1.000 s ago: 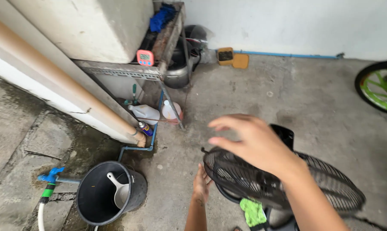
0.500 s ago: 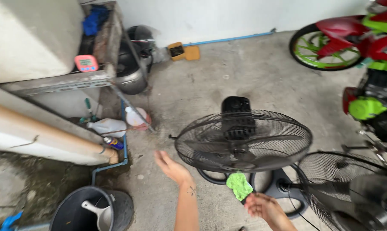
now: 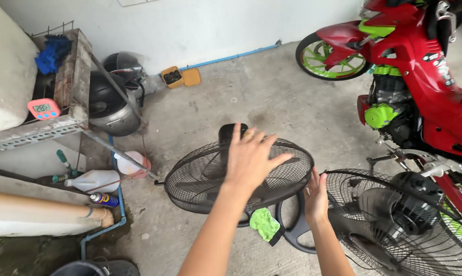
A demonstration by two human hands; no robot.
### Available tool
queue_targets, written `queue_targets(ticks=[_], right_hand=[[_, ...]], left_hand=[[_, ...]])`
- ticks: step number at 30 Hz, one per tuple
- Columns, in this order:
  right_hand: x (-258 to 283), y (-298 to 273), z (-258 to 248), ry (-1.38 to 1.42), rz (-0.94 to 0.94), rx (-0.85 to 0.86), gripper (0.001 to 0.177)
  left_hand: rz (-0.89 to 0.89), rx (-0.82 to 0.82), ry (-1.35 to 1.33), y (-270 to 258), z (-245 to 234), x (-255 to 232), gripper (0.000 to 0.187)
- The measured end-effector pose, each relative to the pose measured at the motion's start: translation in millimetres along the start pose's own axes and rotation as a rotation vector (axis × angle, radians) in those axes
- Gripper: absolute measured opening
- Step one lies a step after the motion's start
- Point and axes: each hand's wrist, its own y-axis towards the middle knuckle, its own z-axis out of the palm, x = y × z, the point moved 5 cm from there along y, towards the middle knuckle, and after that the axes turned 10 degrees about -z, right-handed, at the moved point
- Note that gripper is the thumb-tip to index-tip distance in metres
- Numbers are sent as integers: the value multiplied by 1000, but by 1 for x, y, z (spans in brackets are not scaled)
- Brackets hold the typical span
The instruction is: The person removes the front grille of a standing fan, then unscrews the central hub nut to detach the fan blades. The person handles the fan components by hand without using tools.
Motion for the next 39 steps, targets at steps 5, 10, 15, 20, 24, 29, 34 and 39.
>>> queue_targets(ticks=[5, 10, 15, 20, 24, 29, 34, 39], right_hand=[[18, 6, -12, -187, -65, -16, 68], [46, 3, -1, -441, -92, 61, 42], [73, 2, 5, -528, -206, 131, 25], [46, 15, 1, -351, -138, 167, 22], [25, 16, -4, -164, 6, 86, 16], [9, 12, 2, -1, -20, -67, 12], [9, 20, 9, -131, -309, -103, 10], [-13, 28, 16, 227, -72, -181, 17]], left_hand=[[52, -18, -92, -12, -15, 21, 63], [40, 10, -149, -13, -26, 29, 57], [6, 79, -119, -9, -18, 29, 58], [207, 179, 290, -12, 30, -40, 74], [343, 299, 557, -10, 72, -94, 96], [306, 498, 615, -4, 105, -85, 70], [291, 527, 553, -1, 101, -75, 64], [278, 524, 488, -1, 100, -71, 67]])
